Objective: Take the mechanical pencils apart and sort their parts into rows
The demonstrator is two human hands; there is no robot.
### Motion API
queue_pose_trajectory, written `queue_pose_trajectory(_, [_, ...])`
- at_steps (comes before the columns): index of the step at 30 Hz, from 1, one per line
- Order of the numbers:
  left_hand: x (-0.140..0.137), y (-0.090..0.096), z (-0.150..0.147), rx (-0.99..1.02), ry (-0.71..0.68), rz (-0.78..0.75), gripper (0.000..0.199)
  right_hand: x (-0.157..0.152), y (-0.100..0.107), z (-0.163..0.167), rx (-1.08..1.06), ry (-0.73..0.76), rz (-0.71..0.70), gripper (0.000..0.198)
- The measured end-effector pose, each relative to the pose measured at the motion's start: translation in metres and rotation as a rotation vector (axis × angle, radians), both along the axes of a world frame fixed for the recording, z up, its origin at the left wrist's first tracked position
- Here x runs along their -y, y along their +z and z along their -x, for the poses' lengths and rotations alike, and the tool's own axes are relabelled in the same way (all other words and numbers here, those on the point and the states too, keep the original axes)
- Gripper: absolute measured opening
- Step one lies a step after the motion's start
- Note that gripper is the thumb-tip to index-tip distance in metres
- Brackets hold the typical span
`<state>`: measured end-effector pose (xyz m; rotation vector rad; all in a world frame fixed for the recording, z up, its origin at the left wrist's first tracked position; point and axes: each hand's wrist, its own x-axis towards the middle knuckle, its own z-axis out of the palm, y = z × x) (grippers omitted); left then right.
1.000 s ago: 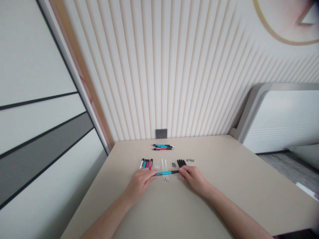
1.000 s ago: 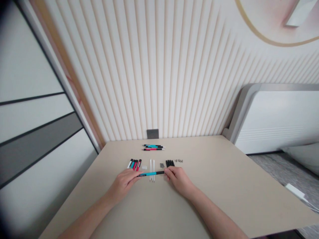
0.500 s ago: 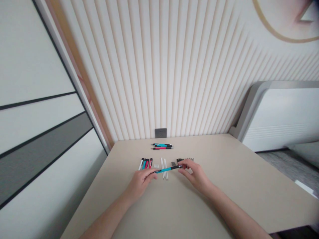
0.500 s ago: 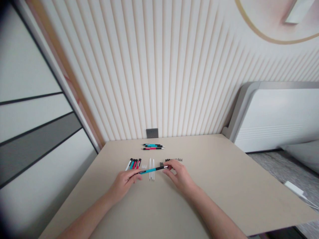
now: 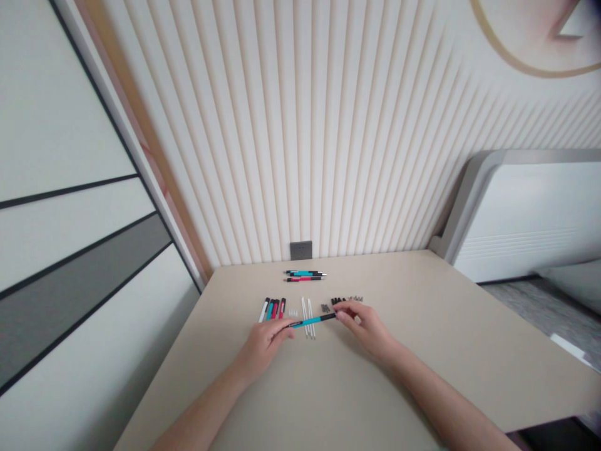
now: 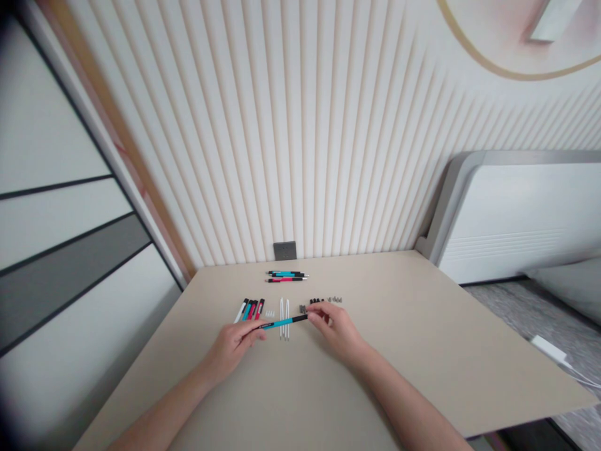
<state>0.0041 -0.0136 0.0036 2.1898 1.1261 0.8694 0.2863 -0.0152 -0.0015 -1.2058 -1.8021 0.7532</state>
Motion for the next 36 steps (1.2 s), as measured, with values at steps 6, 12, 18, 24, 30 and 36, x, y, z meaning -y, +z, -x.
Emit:
queue_pose_trajectory(6, [0.001,0.000,-0.001,-0.037,0.005,0.015,0.027,-0.002,-0.003,0.001,-0.099,-0.019,-0.159,0.025])
queue_pose_trajectory(12, [0.000,0.001,-0.001,-0.051,0.041,0.017,0.028,-0.006,0.000,-0.005,-0.097,-0.065,-0.191,0.026])
queue_pose_trajectory(18, [-0.001,-0.001,0.000,-0.058,0.046,-0.003,0.027,-0.027,-0.003,-0.050,0.138,-0.317,-0.146,0.028])
queue_pose_trajectory(24, [0.000,0.000,-0.001,-0.076,0.018,-0.023,0.028,-0.038,-0.023,-0.084,0.448,-0.385,0.080,0.027])
queue_pose_trajectory(30, [-0.002,-0.002,0.000,-0.088,0.006,-0.031,0.026,-0.042,-0.028,-0.076,0.478,-0.335,0.081,0.027])
queue_pose_trajectory(36, [-0.004,-0.004,0.002,-0.088,-0.012,-0.060,0.027,-0.043,-0.028,-0.074,0.451,-0.328,0.053,0.027])
